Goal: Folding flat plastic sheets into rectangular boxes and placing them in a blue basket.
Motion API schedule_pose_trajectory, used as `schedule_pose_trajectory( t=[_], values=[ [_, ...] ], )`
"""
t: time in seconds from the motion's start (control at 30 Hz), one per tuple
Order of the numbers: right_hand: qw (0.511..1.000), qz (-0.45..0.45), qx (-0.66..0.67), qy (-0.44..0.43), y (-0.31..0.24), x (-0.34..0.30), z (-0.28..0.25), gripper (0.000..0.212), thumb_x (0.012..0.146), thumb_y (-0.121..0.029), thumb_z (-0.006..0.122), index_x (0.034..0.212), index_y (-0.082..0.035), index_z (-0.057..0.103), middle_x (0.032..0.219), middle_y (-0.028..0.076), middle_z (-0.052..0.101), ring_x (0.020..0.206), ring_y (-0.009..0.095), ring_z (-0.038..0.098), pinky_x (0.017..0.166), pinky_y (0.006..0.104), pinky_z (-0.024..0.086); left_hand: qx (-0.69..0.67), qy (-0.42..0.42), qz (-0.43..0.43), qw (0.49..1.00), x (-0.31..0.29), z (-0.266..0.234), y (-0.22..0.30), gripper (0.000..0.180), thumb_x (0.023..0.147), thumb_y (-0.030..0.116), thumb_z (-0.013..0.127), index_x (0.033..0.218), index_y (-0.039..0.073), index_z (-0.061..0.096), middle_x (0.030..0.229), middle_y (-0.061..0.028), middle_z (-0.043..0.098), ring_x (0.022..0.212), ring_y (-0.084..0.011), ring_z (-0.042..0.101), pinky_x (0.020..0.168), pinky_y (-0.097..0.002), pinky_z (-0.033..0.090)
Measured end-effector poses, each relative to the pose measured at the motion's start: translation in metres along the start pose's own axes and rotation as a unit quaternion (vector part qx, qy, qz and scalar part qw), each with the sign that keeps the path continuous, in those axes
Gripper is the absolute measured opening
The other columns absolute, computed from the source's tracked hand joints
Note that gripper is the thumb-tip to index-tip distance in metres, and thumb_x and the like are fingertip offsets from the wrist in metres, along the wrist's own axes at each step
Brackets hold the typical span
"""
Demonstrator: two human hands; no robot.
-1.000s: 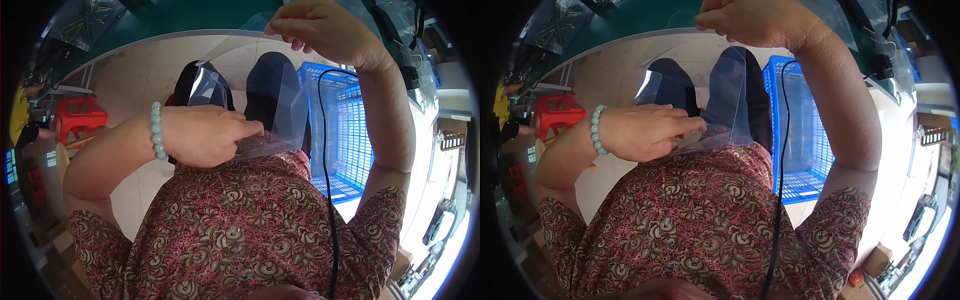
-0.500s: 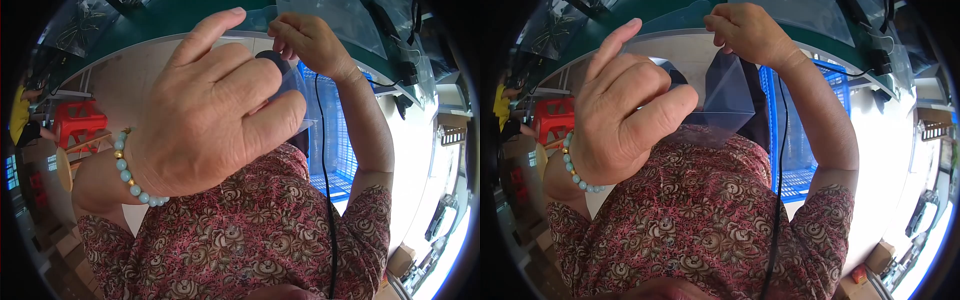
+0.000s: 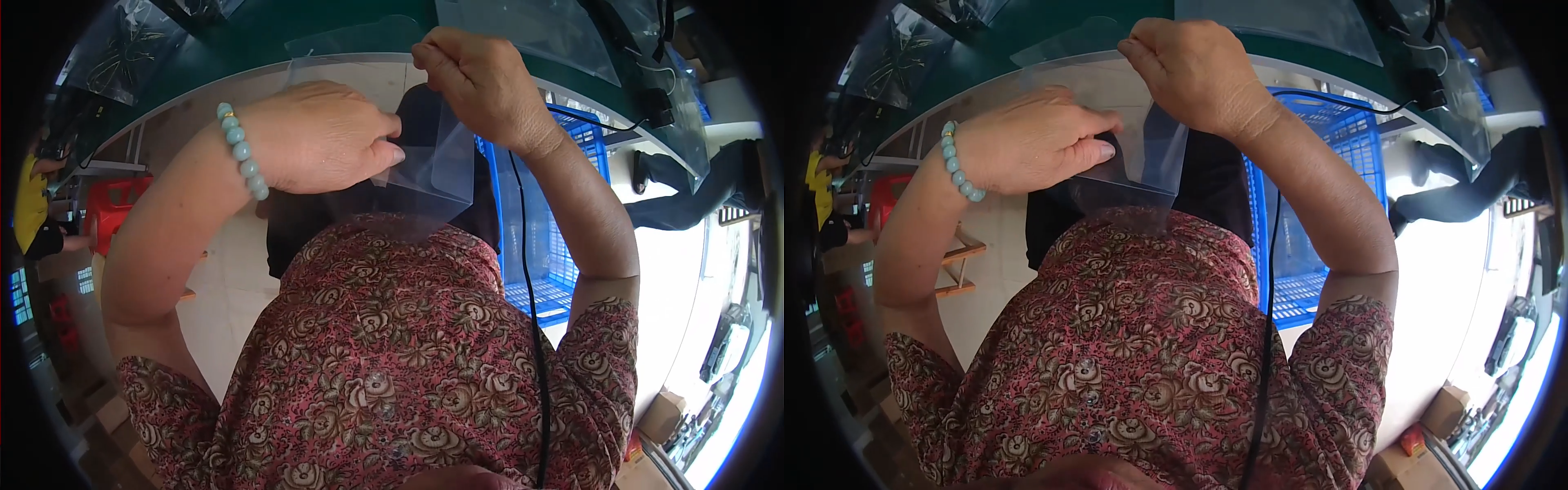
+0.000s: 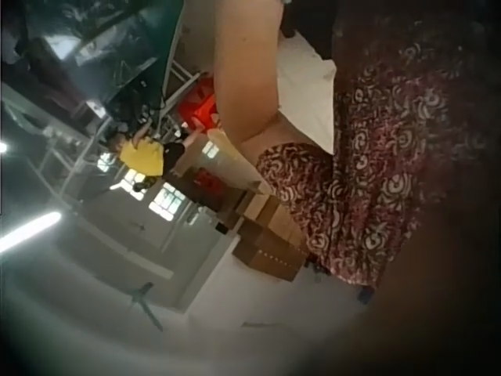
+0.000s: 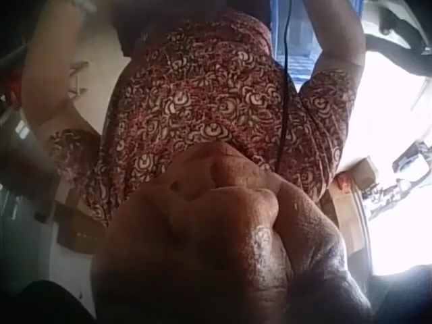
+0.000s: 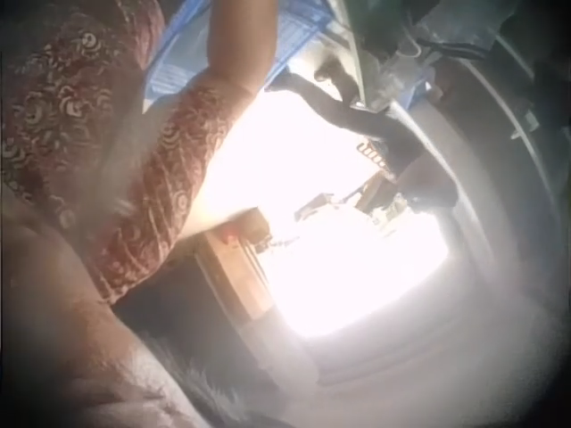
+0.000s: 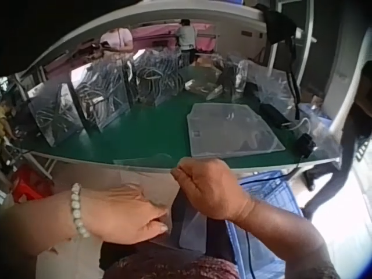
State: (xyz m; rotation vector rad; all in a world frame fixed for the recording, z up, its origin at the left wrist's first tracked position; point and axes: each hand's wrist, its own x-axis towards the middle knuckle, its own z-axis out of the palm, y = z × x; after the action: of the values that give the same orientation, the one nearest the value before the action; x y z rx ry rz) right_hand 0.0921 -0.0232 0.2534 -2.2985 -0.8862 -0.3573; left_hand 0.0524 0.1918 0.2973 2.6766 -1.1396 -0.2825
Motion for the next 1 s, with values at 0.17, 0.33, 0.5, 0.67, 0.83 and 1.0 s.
schedule_pose_trajectory(
  t=[0.17,0.33,0.5,0.67,0.83,1.0],
  values=[
    [0.992,0.075,-0.060,0.082,0.012,-0.001,0.012,0.025,0.096,-0.027,0.060,0.092,-0.003,0.069,0.078,0.021,0.067,0.071,0.043,0.064,0.065,0.0470,0.053,-0.015,0.064,0.008,0.998,0.009,-0.022,0.020,0.028,0.081,0.010,0.068,0.107,0.000,0.064,0.094,-0.0157,0.060,0.095,-0.0359,0.058,0.096,-0.0440,0.045],
    [0.982,0.188,0.029,-0.008,0.059,-0.003,0.017,0.027,0.096,-0.025,0.057,0.096,-0.001,0.070,0.094,0.023,0.069,0.092,0.041,0.067,0.085,0.0470,0.052,0.037,0.205,0.116,0.971,0.002,-0.033,0.060,0.032,0.073,-0.001,0.065,0.104,0.003,0.064,0.085,-0.0101,0.052,0.079,-0.0270,0.052,0.106,-0.0487,0.040],
    [0.995,0.092,0.020,-0.026,0.065,0.001,0.035,0.029,0.097,-0.026,0.057,0.102,0.000,0.069,0.101,0.024,0.069,0.099,0.039,0.067,0.089,0.0462,0.051,0.029,0.189,0.240,0.952,-0.025,-0.035,0.088,0.027,0.073,0.008,0.070,0.100,0.008,0.071,0.088,-0.0071,0.056,0.078,-0.0230,0.054,0.089,-0.0490,0.050],
    [0.998,0.018,0.044,0.043,0.047,-0.008,0.026,0.029,0.100,-0.027,0.054,0.101,-0.001,0.067,0.084,0.016,0.071,0.077,0.030,0.071,0.076,0.0405,0.056,-0.049,0.177,0.339,0.923,-0.028,-0.031,0.087,0.025,0.073,0.014,0.071,0.098,0.013,0.074,0.088,-0.0052,0.061,0.077,-0.0199,0.056,0.077,-0.0415,0.055],
    [0.980,0.094,0.172,0.016,0.032,-0.018,-0.004,0.027,0.105,-0.023,0.053,0.101,0.001,0.064,0.080,0.008,0.067,0.074,0.014,0.068,0.070,0.0284,0.056,0.002,0.161,0.303,0.939,-0.026,-0.052,0.051,0.024,0.079,0.014,0.070,0.104,0.013,0.073,0.106,-0.0117,0.069,0.087,-0.0217,0.063,0.080,-0.0424,0.056],
    [0.986,0.032,0.161,-0.015,0.018,-0.021,-0.013,0.027,0.106,-0.023,0.051,0.101,0.000,0.064,0.081,0.009,0.068,0.074,0.015,0.069,0.068,0.0289,0.057,-0.127,0.222,0.177,0.950,-0.045,-0.047,0.001,0.031,0.089,0.018,0.068,0.116,0.003,0.068,0.125,-0.0217,0.065,0.104,-0.0266,0.066,0.095,-0.0437,0.052]
  ],
)
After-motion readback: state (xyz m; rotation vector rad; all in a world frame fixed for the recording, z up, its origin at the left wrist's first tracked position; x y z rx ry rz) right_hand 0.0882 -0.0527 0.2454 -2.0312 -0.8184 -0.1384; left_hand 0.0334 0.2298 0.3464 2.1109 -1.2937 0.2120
